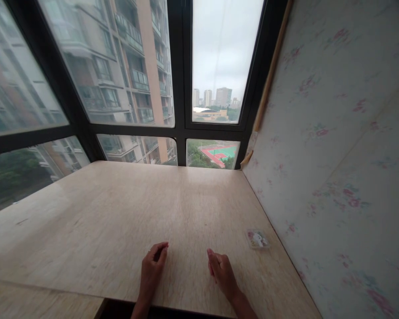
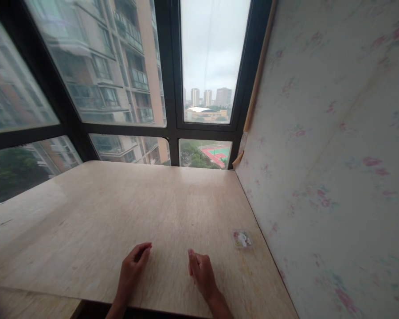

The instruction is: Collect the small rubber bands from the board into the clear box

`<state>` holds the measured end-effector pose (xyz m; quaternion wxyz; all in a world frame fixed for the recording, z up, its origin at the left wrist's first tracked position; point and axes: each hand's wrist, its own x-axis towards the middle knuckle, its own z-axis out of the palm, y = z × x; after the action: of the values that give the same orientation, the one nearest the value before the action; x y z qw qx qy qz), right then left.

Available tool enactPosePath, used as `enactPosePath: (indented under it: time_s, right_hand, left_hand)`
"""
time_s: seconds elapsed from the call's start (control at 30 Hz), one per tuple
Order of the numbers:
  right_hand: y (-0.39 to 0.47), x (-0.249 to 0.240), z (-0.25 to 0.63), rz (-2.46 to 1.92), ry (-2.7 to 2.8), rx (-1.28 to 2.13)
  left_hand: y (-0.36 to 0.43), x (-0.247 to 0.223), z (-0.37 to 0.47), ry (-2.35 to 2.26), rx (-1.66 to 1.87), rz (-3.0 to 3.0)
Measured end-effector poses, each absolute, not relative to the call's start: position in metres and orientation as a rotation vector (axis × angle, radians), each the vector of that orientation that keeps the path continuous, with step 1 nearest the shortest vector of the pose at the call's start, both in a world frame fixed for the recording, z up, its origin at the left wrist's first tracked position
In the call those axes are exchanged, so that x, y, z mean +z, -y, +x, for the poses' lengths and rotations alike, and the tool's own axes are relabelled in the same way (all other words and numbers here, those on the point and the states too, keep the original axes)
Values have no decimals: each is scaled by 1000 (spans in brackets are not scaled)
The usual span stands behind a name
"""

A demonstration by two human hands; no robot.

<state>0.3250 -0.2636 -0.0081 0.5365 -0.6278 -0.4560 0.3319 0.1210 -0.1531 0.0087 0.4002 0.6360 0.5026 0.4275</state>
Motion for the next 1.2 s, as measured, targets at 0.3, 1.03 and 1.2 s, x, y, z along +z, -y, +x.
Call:
enactPosePath:
  time_s: [0.3,1.03,1.2]
  right_hand:
    - [264,-7,325,-1479,1106,782]
    - [266,-10,328,-1506,1107,714]
    - [260,-2,343,-1591,1136,509]
  left_hand:
    - [152,10,121,-1258,1112,1554]
    - [151,8,122,-1273,1078,1529]
    - [151,8,120,-1312,1073,1518]
